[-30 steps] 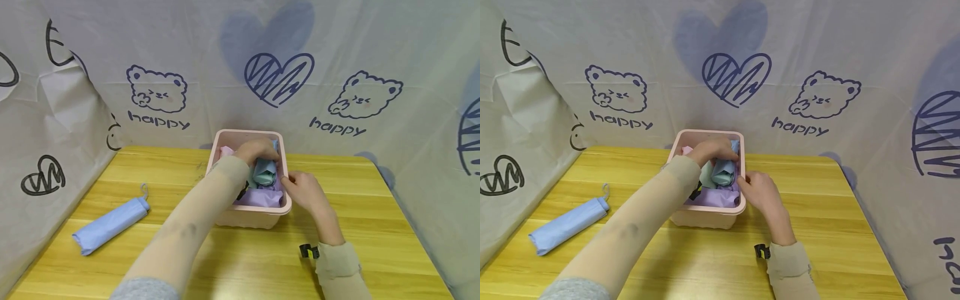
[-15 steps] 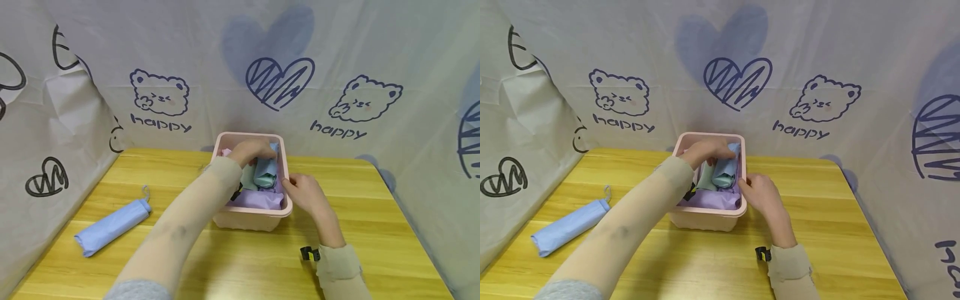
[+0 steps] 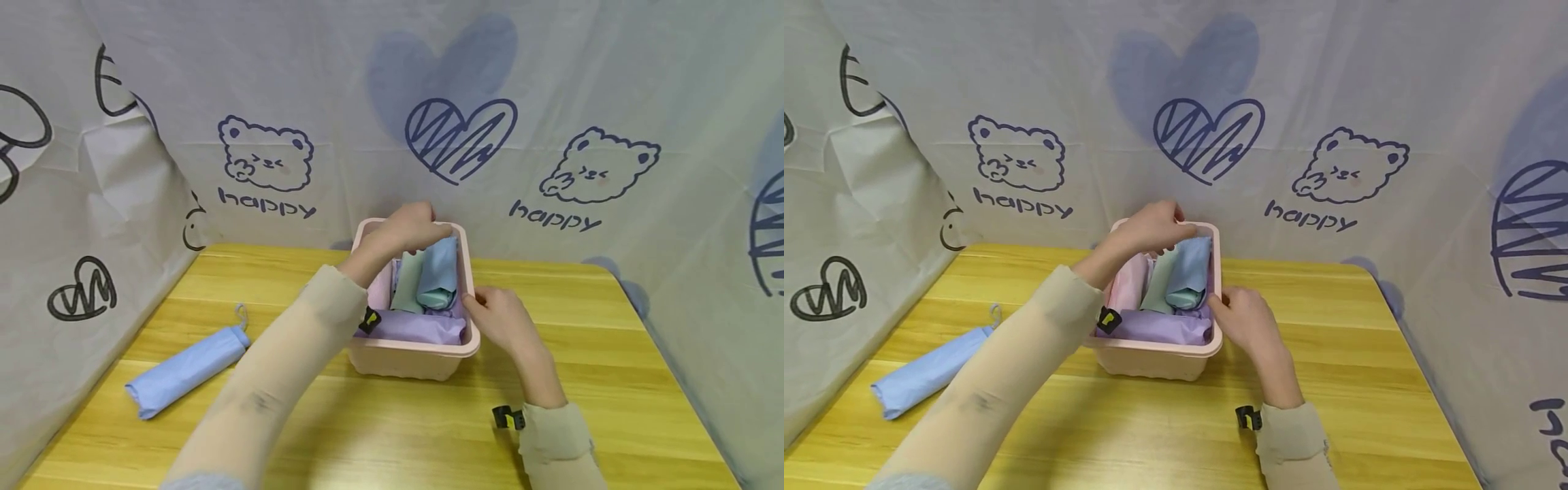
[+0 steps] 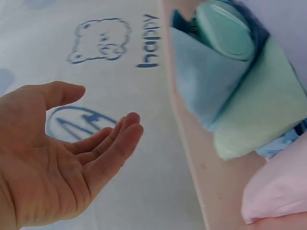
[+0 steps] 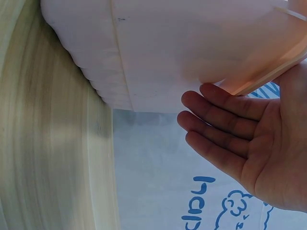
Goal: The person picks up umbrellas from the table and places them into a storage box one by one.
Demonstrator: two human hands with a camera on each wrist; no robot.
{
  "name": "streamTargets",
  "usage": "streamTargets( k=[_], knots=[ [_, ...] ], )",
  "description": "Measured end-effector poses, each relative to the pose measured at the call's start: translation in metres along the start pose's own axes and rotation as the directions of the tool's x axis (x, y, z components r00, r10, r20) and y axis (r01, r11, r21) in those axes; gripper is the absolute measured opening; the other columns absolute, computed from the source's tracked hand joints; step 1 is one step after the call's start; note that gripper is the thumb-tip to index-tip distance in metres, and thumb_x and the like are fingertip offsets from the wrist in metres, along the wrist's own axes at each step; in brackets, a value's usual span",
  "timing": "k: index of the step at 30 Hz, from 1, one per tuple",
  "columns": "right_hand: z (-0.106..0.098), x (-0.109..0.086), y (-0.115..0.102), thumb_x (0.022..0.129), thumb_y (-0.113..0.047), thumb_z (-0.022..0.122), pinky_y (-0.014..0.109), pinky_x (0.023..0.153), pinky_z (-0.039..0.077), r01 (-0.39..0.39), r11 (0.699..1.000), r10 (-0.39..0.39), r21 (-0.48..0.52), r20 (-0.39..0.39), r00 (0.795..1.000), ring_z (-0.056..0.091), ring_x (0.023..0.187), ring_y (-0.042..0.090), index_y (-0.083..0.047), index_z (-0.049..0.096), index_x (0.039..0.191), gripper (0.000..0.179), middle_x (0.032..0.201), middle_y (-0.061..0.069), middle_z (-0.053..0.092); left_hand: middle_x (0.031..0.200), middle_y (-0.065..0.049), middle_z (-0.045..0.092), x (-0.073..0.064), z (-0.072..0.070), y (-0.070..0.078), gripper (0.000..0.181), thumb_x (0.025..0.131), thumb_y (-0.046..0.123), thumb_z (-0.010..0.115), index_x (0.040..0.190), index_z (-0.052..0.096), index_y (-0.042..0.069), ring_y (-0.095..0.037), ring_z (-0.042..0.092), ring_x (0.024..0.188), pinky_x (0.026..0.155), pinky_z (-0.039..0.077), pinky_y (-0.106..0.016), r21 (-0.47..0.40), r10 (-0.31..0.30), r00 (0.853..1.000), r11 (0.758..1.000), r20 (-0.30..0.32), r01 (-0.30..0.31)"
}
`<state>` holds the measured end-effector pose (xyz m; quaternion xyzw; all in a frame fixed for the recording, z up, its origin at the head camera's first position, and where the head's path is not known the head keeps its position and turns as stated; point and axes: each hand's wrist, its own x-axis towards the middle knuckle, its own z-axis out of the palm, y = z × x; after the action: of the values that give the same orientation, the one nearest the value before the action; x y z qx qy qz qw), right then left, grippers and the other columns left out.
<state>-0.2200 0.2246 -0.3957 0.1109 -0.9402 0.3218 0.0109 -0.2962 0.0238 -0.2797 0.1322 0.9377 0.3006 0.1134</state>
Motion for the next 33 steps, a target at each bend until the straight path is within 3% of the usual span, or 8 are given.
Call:
streamTargets(
  k=[5,9,11,15,20,23,25,33],
  knots=[
    [0.000,-0.001,0.001,0.102,-0.030,0.051,0.034,0.057,0.041,0.015,1.000,-0.015,-0.009,-0.019,1.000,0.054,0.065,0.020,-0.007,0.069,0.089,0.032,0.070,0.005,0.058,0.113,-0.010,0.066,-0.018,-0.010,-0.004,0.053,0.099,0.041,0.060,0.136,0.053,0.004,-0.023,0.067,0.087,0.070,0.059,-0.037,-0.076,0.042,0.991,0.996,-0.130,-0.052],
    [0.000,-0.001,0.001,0.102,-0.031,0.051,0.034,0.057,0.041,0.018,1.000,-0.018,-0.006,-0.026,0.999,0.054,0.065,0.020,-0.007,0.069,0.090,0.033,0.070,0.005,0.058,0.120,-0.010,0.065,-0.032,-0.015,-0.010,0.045,0.099,0.036,0.061,0.132,0.058,0.004,-0.022,0.063,0.100,0.087,0.054,-0.037,-0.056,0.102,0.957,0.991,-0.272,-0.121],
    [0.000,-0.001,0.001,0.103,-0.031,0.051,0.034,0.057,0.041,0.017,1.000,-0.017,-0.005,-0.027,1.000,0.054,0.066,0.021,-0.006,0.069,0.091,0.033,0.070,0.005,0.058,0.119,-0.009,0.064,-0.039,-0.017,-0.014,0.043,0.099,0.033,0.060,0.131,0.058,0.005,-0.023,0.061,0.103,0.090,0.053,-0.038,-0.042,0.125,0.932,0.988,-0.340,-0.148],
    [0.001,0.000,0.002,0.103,-0.032,0.051,0.034,0.057,0.041,0.008,1.000,-0.008,-0.006,-0.019,1.000,0.054,0.066,0.021,-0.005,0.070,0.093,0.034,0.071,0.005,0.058,0.122,-0.011,0.061,-0.053,-0.020,-0.024,0.039,0.100,0.027,0.060,0.131,0.058,0.003,-0.024,0.061,0.101,0.087,0.054,-0.038,-0.002,0.182,0.869,0.979,-0.459,-0.206],
    [0.001,-0.001,0.002,0.103,-0.032,0.051,0.034,0.057,0.041,0.006,1.000,-0.006,-0.006,-0.017,1.000,0.054,0.066,0.021,-0.006,0.071,0.094,0.034,0.071,0.005,0.058,0.124,-0.016,0.059,-0.067,-0.023,-0.041,0.035,0.101,0.019,0.062,0.129,0.058,-0.002,-0.029,0.063,0.102,0.087,0.056,-0.038,0.116,0.286,0.778,0.956,-0.559,-0.269],
    [0.001,0.000,0.001,0.103,-0.032,0.051,0.034,0.057,0.041,0.004,1.000,-0.004,0.001,-0.012,1.000,0.053,0.065,0.021,-0.006,0.071,0.095,0.033,0.071,0.005,0.058,0.124,-0.017,0.060,-0.074,-0.023,-0.053,0.034,0.101,0.018,0.063,0.128,0.060,-0.002,-0.031,0.063,0.105,0.088,0.056,-0.041,0.201,0.334,0.731,0.942,-0.595,-0.267],
    [0.001,0.000,0.001,0.103,-0.032,0.051,0.034,0.056,0.042,0.001,1.000,-0.001,0.006,-0.004,1.000,0.053,0.065,0.021,-0.006,0.071,0.096,0.034,0.071,0.006,0.057,0.123,-0.016,0.060,-0.079,-0.023,-0.061,0.034,0.100,0.019,0.064,0.127,0.061,-0.001,-0.031,0.063,0.107,0.085,0.056,-0.043,0.248,0.345,0.711,0.938,-0.613,-0.242],
    [0.001,-0.001,0.000,0.103,-0.031,0.051,0.034,0.057,0.042,0.002,1.000,-0.002,0.005,-0.008,1.000,0.053,0.065,0.021,-0.005,0.072,0.098,0.034,0.072,0.006,0.059,0.122,-0.015,0.064,-0.096,-0.020,-0.100,0.036,0.097,0.021,0.066,0.125,0.064,0.000,-0.034,0.063,0.111,0.079,0.056,-0.051,0.354,0.347,0.686,0.925,-0.639,-0.138]
  ],
)
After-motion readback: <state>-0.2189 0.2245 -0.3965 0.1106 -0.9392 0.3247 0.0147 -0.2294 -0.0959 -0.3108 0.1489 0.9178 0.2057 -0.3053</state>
